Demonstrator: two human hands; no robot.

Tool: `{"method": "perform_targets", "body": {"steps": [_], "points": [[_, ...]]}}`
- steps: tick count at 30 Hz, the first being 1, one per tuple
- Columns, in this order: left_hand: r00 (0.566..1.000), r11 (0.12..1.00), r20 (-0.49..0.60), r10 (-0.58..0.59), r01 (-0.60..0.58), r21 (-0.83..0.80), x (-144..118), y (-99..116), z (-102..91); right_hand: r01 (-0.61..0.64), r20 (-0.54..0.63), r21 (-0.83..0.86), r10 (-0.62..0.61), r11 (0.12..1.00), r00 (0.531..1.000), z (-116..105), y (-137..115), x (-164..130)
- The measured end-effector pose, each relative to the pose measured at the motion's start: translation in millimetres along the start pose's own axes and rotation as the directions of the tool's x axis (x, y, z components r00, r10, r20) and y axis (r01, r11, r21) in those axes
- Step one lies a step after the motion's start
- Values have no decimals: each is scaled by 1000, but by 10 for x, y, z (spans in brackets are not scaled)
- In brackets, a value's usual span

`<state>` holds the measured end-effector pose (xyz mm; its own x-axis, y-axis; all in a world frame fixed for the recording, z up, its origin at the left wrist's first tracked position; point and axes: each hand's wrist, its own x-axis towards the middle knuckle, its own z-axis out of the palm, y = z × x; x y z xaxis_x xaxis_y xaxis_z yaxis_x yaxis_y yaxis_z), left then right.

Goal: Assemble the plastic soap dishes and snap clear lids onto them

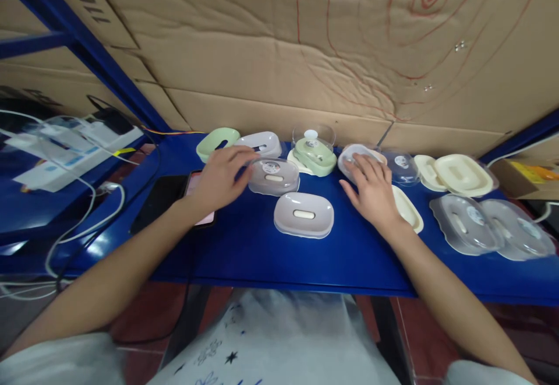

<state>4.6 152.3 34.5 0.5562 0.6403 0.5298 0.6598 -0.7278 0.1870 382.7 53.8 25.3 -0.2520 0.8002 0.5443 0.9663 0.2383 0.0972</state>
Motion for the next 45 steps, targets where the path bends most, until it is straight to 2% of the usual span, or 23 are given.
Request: {"method": "perform_targets", "body": {"steps": [2, 5, 8, 10, 12, 14, 17, 20, 23, 26, 28, 33, 39, 45], "points": [[982, 981, 12, 191, -190, -42, -45, 166, -27, 49, 37, -1, -48, 999, 998, 59, -98, 223], [896, 902, 100, 432, -429, -48, -126, 376, -36, 35, 114, 0, -35, 999, 993, 216, -249, 647], [833, 846, 159, 531, -531, -42, -178, 478, -11, -2, 212, 50, -8, 999, 977, 365, -329, 991], [830, 845, 165, 532, -533, -42, -182, 478, 6, -27, 198, 109, 5, 994, 980, 376, -321, 1083], [846, 861, 159, 508, -505, -64, -167, 440, 9, -66, 113, 239, 40, 969, 993, 293, -266, 1038], [871, 881, 132, 473, -464, -93, -151, 393, 0, -97, 45, 388, 86, 917, 995, 139, -189, 868], [899, 899, 68, 432, -422, -119, -154, 352, -13, -121, 26, 545, 128, 830, 991, -113, -118, 467], [898, 891, 46, 437, -425, -157, -187, 366, 5, -88, 18, 627, 99, 774, 995, -265, -175, 67], [887, 879, 62, 458, -441, -183, -218, 393, 55, 38, -7, 635, -44, 772, 999, -274, -328, -150], [873, 868, 61, 484, -470, -161, -226, 399, 101, 206, -49, 657, -232, 725, 971, -200, -475, -173], [859, 855, 62, 509, -496, -149, -219, 397, 113, 264, -52, 661, -308, 703, 950, -149, -529, -151], [839, 838, 66, 540, -527, -143, -204, 423, 99, 290, 5, 611, -370, 737, 929, -137, -518, -152], [818, 819, 72, 571, -563, -105, -221, 457, 92, 408, 37, 453, -474, 793, 880, -173, -485, -183], [834, 837, 86, 545, -535, -112, -242, 428, 96, 466, -42, 344, -483, 815, 875, -66, -484, -235]]}}
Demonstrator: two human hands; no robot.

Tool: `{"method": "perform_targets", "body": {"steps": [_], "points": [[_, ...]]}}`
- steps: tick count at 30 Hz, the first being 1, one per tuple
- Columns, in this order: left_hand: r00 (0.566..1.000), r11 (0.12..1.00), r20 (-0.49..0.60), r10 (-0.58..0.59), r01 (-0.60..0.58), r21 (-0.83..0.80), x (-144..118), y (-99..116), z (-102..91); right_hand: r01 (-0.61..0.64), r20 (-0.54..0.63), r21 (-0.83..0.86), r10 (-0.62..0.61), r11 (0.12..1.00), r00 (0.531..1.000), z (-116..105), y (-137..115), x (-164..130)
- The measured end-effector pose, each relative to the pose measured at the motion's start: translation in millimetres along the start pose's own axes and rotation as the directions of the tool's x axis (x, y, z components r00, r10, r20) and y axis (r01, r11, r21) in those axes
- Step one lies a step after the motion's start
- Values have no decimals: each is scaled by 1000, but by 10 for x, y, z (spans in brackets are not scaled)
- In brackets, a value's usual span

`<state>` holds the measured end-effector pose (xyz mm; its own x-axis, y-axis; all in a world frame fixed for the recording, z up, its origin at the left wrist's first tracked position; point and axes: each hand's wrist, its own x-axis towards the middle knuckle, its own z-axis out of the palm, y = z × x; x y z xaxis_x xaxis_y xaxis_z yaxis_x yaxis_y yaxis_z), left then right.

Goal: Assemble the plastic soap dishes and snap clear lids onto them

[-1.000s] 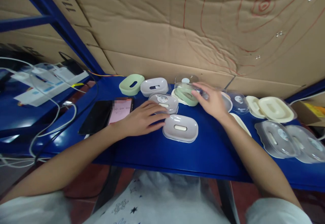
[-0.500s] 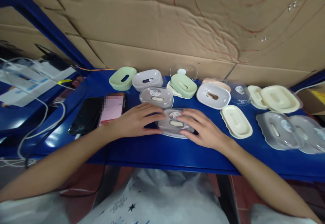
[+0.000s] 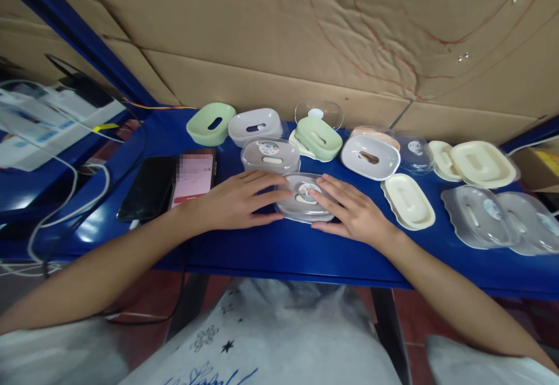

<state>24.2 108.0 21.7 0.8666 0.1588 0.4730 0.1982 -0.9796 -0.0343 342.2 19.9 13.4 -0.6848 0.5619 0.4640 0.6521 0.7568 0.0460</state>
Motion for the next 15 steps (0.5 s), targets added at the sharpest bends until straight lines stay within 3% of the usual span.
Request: {"method": "perform_targets", "body": {"steps": [4, 7, 12, 15], "points": [[999, 999, 24, -23, 24, -38, -21, -22, 37, -14, -16, -137, 12, 990, 1000, 31, -45, 1], [998, 995, 40, -41, 44, -94, -13, -25, 59, -33, 11, -128, 35, 991, 999, 31, -70, 21], [989, 958, 28, -148, 151, -242, 36, 5, 57, -93, 21, 99, 91, 991, 996, 49, -11, 37], [981, 926, 30, -192, 191, -326, 51, 13, 50, -156, 13, 290, 159, 944, 987, 45, 46, 55]]}}
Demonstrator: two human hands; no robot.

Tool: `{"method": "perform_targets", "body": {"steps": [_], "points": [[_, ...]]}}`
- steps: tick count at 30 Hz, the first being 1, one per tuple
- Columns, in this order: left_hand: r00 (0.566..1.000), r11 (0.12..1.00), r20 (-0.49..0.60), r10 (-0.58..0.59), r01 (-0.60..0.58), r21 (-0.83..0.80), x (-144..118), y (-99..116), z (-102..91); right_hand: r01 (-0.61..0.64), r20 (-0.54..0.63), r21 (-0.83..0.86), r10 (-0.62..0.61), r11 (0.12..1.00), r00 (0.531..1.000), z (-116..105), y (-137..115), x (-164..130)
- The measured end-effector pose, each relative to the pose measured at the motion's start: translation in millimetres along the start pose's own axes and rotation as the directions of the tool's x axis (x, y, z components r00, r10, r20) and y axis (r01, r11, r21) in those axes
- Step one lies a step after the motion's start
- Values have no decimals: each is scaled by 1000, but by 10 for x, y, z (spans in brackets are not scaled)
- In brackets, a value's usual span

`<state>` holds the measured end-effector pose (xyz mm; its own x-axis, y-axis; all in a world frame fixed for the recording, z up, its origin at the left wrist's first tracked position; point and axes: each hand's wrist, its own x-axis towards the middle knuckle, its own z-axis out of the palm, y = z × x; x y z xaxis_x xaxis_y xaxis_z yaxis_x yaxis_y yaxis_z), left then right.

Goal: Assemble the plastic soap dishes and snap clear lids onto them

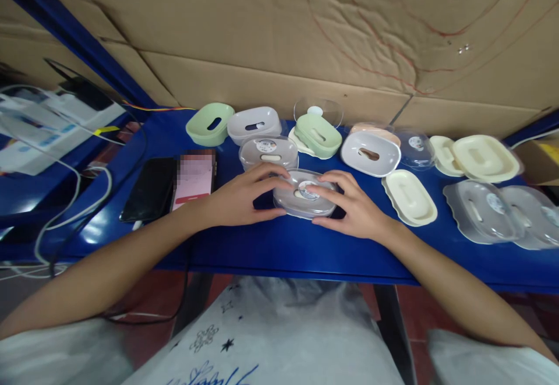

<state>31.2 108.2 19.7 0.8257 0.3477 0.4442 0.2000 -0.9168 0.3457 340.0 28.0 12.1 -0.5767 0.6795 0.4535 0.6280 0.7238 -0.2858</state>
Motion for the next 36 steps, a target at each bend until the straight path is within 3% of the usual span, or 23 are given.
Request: {"method": "perform_targets", "body": {"steps": [6, 10, 14, 19, 21, 22, 24, 27, 29, 32, 36], "points": [[998, 997, 16, -53, 53, -63, -21, -35, 40, -81, 39, 115, 77, 990, 996, -18, 25, -12], [993, 983, 55, -107, 114, -146, -37, -82, 85, -49, 33, 71, 47, 996, 998, 7, 34, -59], [994, 989, 61, -91, 97, -111, -38, -88, 69, -51, 84, -13, 52, 999, 995, 3, 28, -67], [996, 975, 40, -77, 84, -204, 12, -75, -179, -30, 126, -75, 39, 997, 991, 40, -40, -36], [994, 971, -18, -110, 104, -215, 36, -122, -334, 9, 108, -120, 4, 993, 994, 93, -81, -26], [980, 975, -94, -173, 157, -156, 41, -166, -411, 33, 76, -147, -22, 989, 997, 121, -101, -24], [913, 940, -255, -317, 338, 41, 26, -302, -542, 89, -5, -196, -92, 976, 996, 165, -137, -21], [794, 766, -384, -472, 584, 267, -79, -604, -660, 162, -43, -208, -175, 965, 984, 173, -185, -10], [745, 670, -411, -525, 660, 340, -184, -824, -685, 191, 15, -170, -191, 967, 981, 149, -219, 8], [700, 606, -420, -577, 712, 354, -308, -1072, -678, 216, 142, -121, -199, 969, 970, 119, -259, 35], [609, 483, -277, -744, 776, 406, -315, -1151, -648, 141, 179, -153, -113, 978, 977, 78, -214, 52]]}}
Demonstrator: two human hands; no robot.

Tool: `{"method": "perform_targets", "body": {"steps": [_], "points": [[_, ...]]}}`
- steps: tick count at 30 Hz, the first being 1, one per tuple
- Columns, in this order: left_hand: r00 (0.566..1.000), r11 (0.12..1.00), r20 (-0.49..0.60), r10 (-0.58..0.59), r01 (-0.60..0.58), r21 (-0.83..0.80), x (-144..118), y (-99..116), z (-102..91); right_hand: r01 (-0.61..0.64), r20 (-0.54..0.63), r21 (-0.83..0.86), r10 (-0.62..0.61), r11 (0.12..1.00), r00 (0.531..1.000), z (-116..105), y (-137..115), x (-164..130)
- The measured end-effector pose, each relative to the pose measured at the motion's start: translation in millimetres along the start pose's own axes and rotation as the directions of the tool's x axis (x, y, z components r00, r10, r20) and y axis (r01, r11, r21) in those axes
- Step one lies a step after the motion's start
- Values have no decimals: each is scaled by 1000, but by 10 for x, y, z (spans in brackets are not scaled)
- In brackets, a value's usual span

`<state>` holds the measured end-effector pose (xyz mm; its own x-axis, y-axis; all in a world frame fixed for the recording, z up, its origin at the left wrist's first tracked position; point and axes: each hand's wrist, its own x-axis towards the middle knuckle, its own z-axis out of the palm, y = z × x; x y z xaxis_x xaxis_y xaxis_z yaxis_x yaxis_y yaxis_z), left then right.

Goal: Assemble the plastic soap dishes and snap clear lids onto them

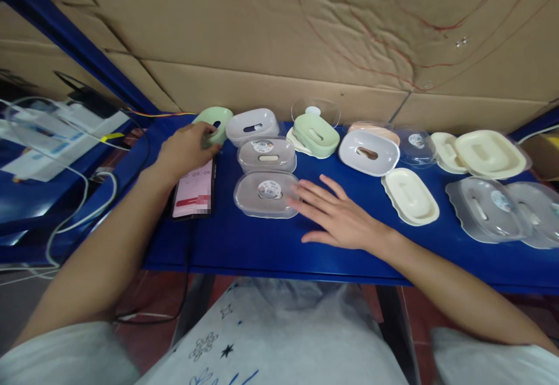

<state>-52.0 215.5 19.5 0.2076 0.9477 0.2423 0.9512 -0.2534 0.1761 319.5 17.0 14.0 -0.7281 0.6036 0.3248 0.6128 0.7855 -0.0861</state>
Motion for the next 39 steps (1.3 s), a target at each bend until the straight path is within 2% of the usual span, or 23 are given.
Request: {"method": "perform_targets", "body": {"steps": [3, 5, 8, 10, 12, 14, 16, 17, 19, 22, 24, 25, 28, 30, 31, 33, 35, 37, 38, 39], "points": [[1000, 998, 15, 14, -15, 62, -11, 49, -11, -170, -76, -59, 166, 984, 983, -52, 130, -33], [998, 998, -42, 39, -37, 46, -27, 60, -20, -294, -146, -105, 277, 950, 950, -89, 238, -72], [976, 991, -185, 112, -123, -46, -75, 80, -60, -432, -201, -162, 399, 887, 895, -111, 405, -143], [948, 976, -274, 164, -197, -98, -137, 144, -133, -491, -200, -206, 455, 846, 868, -98, 506, -189], [932, 969, -324, 165, -215, -124, -226, 261, -246, -530, -188, -238, 497, 814, 847, -75, 588, -223], [931, 962, -328, 161, -222, -158, -331, 411, -371, -551, -181, -240, 520, 799, 835, -56, 646, -243], [921, 940, -317, 228, -293, -174, -443, 563, -467, -559, -180, -225, 530, 798, 829, -50, 679, -252], [894, 905, -316, 316, -384, -183, -501, 634, -495, -561, -181, -217, 532, 799, 827, -51, 688, -255], [799, 780, -313, 513, -587, -218, -624, 766, -506, -566, -186, -211, 535, 797, 824, -55, 699, -261], [582, 544, -317, 749, -813, -207, -834, 955, -439, -568, -191, -221, 536, 793, 822, -48, 717, -276], [440, 418, -279, 853, -898, -137, -978, 1071, -381, -554, -190, -222, 521, 803, 832, -46, 734, -283], [386, 370, -263, 884, -923, -110, -1044, 1123, -357, -539, -185, -219, 508, 813, 841, -59, 740, -285], [277, 284, -250, 928, -959, -7, -1199, 1243, -314, -500, -148, -212, 478, 840, 866, -209, 736, -302], [219, 236, -259, 941, -971, 36, -1269, 1299, -305, -531, -153, -198, 509, 824, 847, -408, 712, -349], [193, 212, -272, 943, -976, 42, -1301, 1323, -303, -578, -163, -197, 555, 792, 816, -524, 699, -390], [140, 156, -292, 946, -987, 31, -1363, 1365, -301, -703, -145, -221, 690, 676, 709, -738, 685, -509], [94, 100, -289, 953, -995, 5, -1424, 1397, -298, -800, -18, -268, 827, 537, 562, -872, 699, -655], [73, 71, -268, 961, -997, -14, -1468, 1414, -287, -837, 168, -293, 887, 462, 431, -897, 734, -790], [74, 72, -253, 965, -997, -20, -1478, 1416, -277, -838, 240, -296, 885, 458, 399, -876, 750, -842], [84, 81, -237, 968, -996, -23, -1479, 1415, -264, -831, 281, -292, 873, 474, 399, -840, 759, -881]]}}
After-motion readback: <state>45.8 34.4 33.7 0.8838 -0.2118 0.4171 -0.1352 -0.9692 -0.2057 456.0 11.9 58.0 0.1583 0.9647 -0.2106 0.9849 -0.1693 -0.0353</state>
